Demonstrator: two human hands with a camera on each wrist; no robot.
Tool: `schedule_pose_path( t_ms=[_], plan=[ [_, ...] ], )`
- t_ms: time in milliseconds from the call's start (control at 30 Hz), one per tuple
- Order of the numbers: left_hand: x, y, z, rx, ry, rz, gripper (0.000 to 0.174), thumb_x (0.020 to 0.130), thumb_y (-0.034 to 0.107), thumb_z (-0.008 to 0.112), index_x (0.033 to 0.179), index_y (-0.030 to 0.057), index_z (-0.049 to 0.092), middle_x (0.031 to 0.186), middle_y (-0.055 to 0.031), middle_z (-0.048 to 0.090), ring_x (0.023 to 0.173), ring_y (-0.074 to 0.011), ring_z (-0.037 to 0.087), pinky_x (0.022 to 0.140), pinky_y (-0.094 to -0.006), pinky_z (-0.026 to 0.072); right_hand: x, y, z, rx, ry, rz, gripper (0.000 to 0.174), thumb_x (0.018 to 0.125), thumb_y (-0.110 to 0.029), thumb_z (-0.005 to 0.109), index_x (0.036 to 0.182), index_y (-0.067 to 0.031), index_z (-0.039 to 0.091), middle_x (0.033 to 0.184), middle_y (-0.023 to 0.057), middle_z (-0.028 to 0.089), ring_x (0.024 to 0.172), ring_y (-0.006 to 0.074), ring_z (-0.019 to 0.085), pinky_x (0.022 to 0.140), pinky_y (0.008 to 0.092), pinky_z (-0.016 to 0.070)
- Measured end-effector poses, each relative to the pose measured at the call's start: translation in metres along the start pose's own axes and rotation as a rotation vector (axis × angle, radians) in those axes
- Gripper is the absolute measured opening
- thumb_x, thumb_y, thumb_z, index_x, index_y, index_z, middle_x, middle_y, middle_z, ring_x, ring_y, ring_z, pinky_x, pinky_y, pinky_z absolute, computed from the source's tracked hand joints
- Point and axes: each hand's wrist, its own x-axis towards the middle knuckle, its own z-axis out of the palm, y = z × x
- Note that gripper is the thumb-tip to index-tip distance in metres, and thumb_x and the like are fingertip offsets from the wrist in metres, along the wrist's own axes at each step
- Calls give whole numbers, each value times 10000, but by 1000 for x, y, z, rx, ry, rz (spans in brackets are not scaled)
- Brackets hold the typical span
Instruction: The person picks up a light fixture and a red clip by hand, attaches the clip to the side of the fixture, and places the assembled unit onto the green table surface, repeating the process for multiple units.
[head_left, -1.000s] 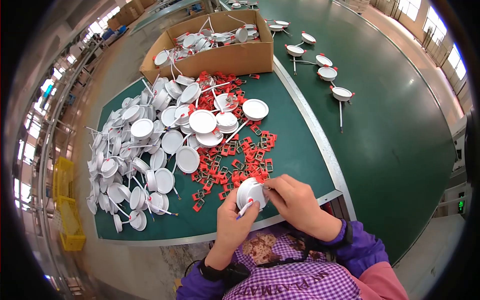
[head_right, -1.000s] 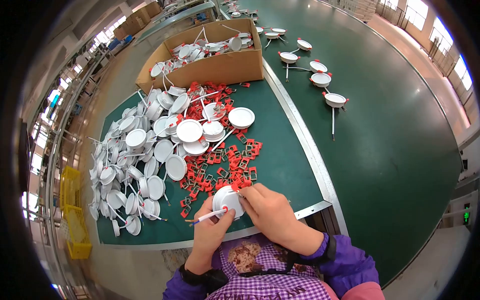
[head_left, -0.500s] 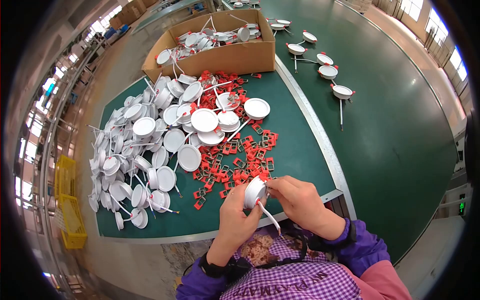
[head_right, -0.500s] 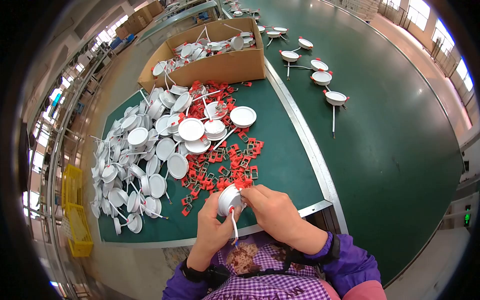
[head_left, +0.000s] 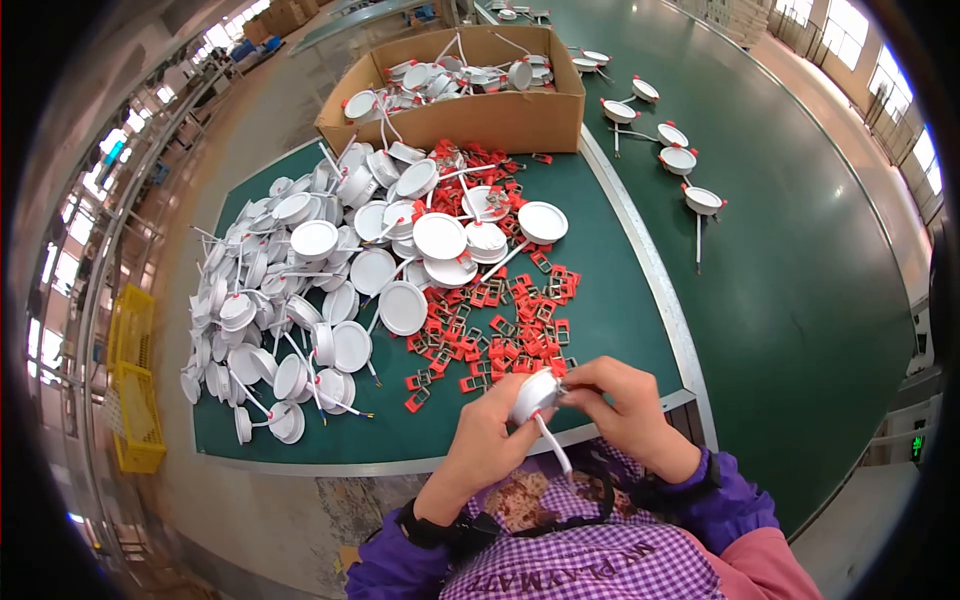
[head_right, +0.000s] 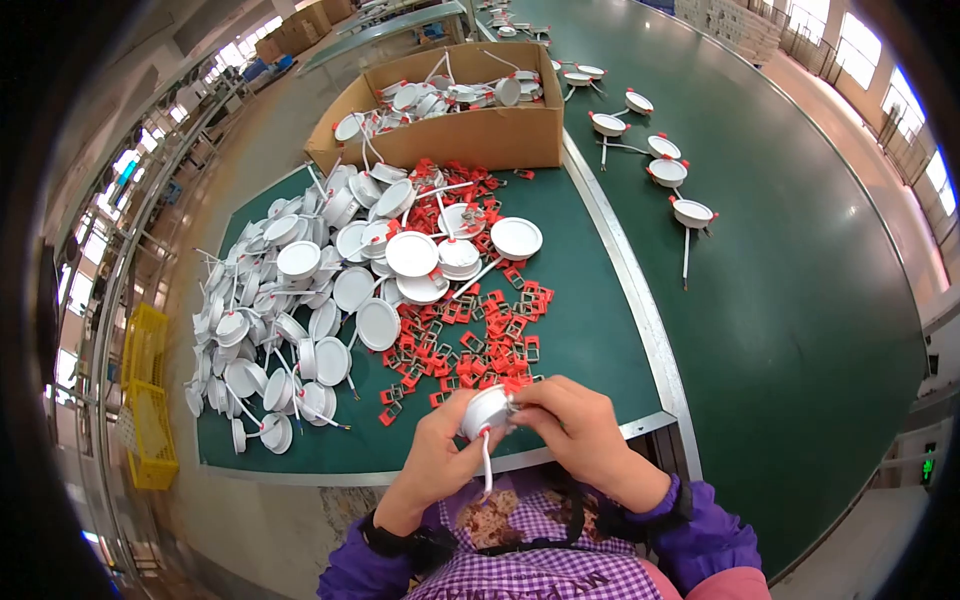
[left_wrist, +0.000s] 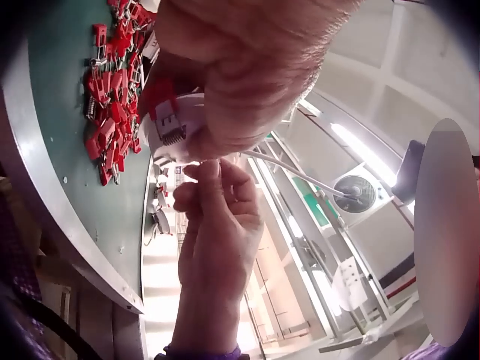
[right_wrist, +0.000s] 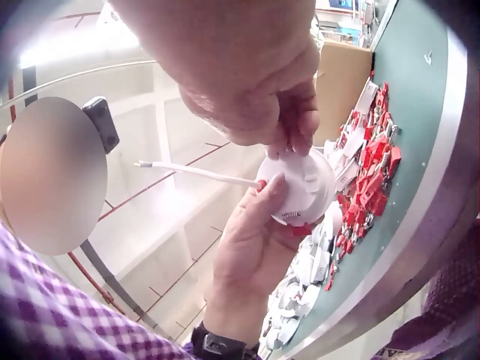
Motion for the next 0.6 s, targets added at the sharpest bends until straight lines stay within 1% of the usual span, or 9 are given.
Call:
schedule_pose_path(
  t_ms=[67, 133, 167, 200, 233, 267, 400, 500, 600],
  plan=[
    [0, 2, 1, -29, 12, 34, 329, 778, 87, 621, 1095, 45, 541, 851, -136, 611, 701, -225, 615, 626, -317, 489, 3, -19, -5, 33, 21, 96, 197, 747, -19, 673, 916, -18, 573, 823, 110, 606, 687, 222, 624, 567, 284, 471],
    [1, 9, 0, 11, -14, -15, 325, 778, 86, 616, 1091, 44, 539, 849, -137, 607, 707, -237, 616, 627, -325, 486, 6, -33, -10, 202, -37, 485, 187, 741, 11, 660, 903, -12, 570, 823, 118, 596, 682, 252, 617, 571, 302, 474],
    [2, 8, 1, 49, 1, 0, 314, 775, 89, 614, 1077, 45, 538, 843, -142, 602, 707, -255, 617, 619, -334, 482, 5, -30, -8, 198, -34, 479, 187, 741, 11, 660, 903, -12, 570, 823, 118, 596, 682, 252, 617, 571, 302, 474],
    [4, 7, 4, 48, 4, 6, 314, 775, 89, 614, 1077, 45, 538, 843, -142, 602, 707, -255, 617, 619, -334, 482, 2, -25, -3, -10, 22, 243, 184, 741, 24, 649, 902, -10, 566, 818, 120, 590, 680, 268, 611, 572, 311, 475],
    [5, 7, 6, 104, 17, 7, 307, 778, 86, 628, 1071, 40, 547, 830, -116, 605, 700, -197, 598, 626, -300, 472, 0, -22, 0, -214, 76, 7, 182, 742, 37, 639, 901, -7, 562, 813, 123, 584, 677, 284, 605, 573, 321, 476],
    [6, 6, 7, 160, 30, 7, 301, 781, 83, 641, 1066, 35, 555, 818, -90, 609, 694, -138, 579, 632, -266, 463, 0, -22, 0, -215, 74, 4, 182, 742, 37, 639, 901, -7, 562, 813, 123, 584, 677, 284, 605, 573, 321, 476],
    [12, 10, -2, 0, -135, -152, 280, 793, 67, 610, 1063, 32, 547, 842, -93, 603, 730, -129, 575, 646, -263, 460, 0, -16, -5, -180, 10, 16, 168, 745, 46, 624, 890, -8, 558, 803, 120, 581, 681, 298, 600, 578, 338, 478],
    [17, -6, 2, -178, -183, -137, 280, 791, 63, 603, 1062, 26, 543, 855, -85, 600, 753, -124, 572, 671, -261, 459, 1, -11, -9, -176, 10, 19, 159, 744, 33, 637, 877, -11, 562, 802, 116, 581, 685, 292, 602, 575, 329, 476],
    [20, 4, 5, -118, -171, -136, 287, 787, 58, 607, 1064, 24, 541, 860, -79, 600, 767, -121, 574, 688, -260, 459, 2, -10, -16, -174, 3, 48, 225, 749, 22, 648, 952, -3, 552, 833, 115, 599, 691, 248, 626, 580, 296, 489]
  ],
)
